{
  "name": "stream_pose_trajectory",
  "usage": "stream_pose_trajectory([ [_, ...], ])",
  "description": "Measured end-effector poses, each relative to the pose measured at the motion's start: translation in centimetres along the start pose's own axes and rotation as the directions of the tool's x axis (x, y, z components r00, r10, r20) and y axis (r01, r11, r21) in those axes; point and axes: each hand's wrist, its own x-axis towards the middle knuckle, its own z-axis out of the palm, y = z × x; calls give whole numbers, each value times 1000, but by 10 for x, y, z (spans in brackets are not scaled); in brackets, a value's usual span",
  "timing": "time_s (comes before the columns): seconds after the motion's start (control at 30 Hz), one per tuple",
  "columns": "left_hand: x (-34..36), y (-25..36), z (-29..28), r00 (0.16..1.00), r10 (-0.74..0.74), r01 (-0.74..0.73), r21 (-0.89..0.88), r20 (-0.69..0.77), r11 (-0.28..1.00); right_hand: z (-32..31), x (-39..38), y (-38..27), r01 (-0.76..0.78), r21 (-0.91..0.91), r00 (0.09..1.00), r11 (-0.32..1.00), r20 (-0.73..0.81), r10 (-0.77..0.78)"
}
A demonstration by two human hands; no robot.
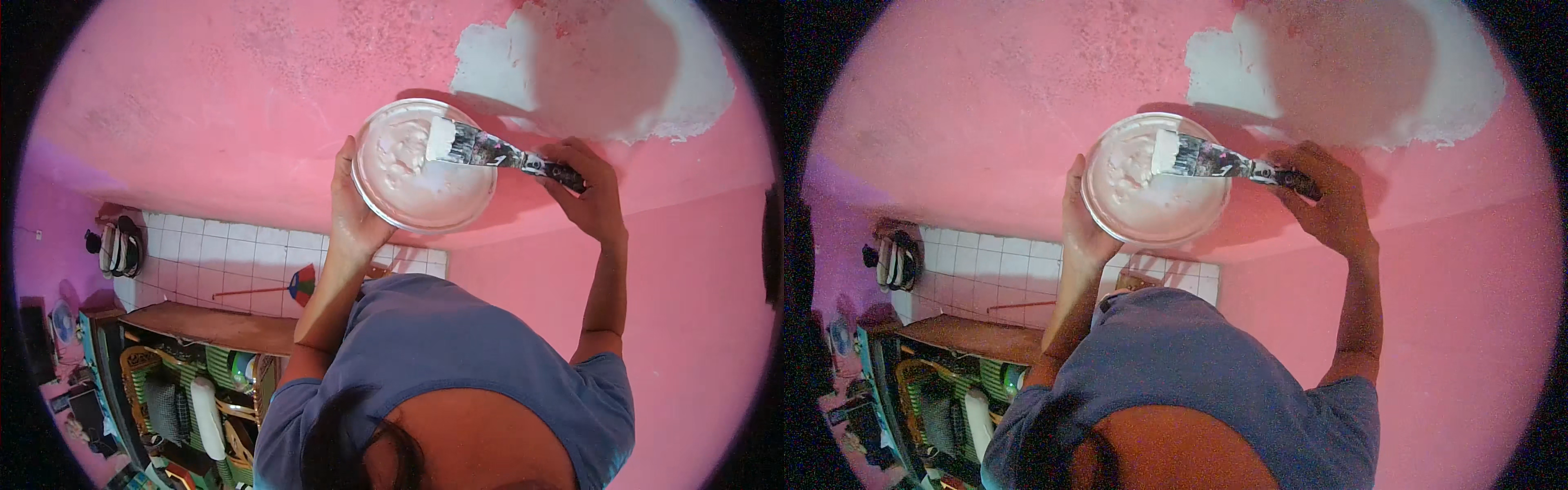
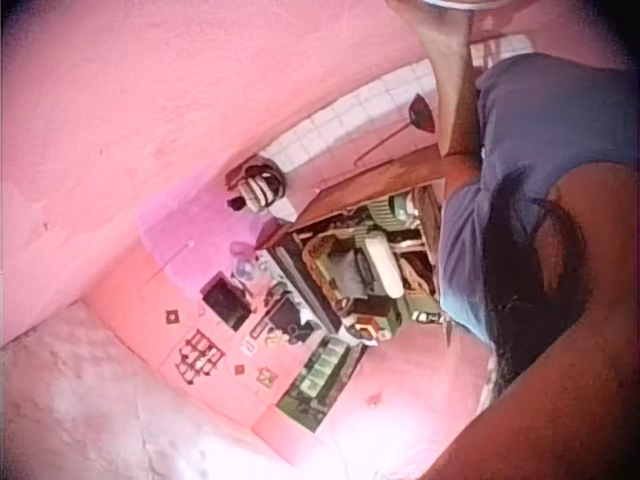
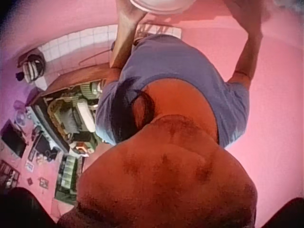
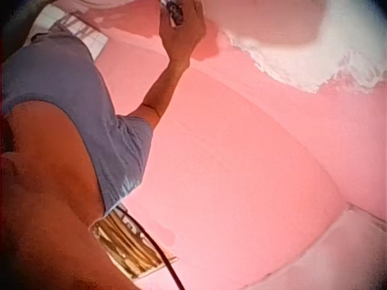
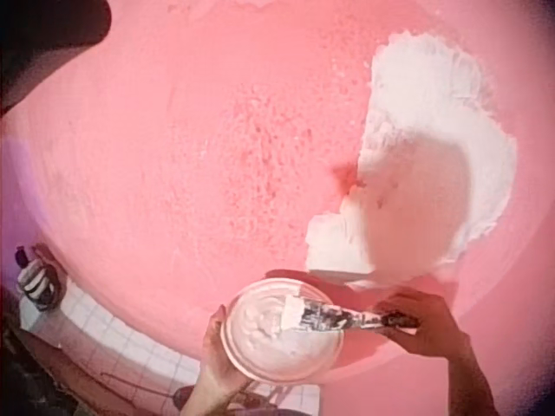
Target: The person applies white putty from a container to a pink wall using a putty knife, smoothing the substance over several spots on the surface.
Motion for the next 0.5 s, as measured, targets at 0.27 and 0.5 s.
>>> stream_pose_trajectory([
  [0.27, -7, -11, 8, 995, 102, -101, -35, 24, 994, 18, -31, 3, -96, 86, 993, 992, -55, 101],
  [0.5, -8, -21, 9, 967, 235, -226, 100, -97, 969, 12, -40, -3, 87, -372, 983, 924, -116, -139],
])
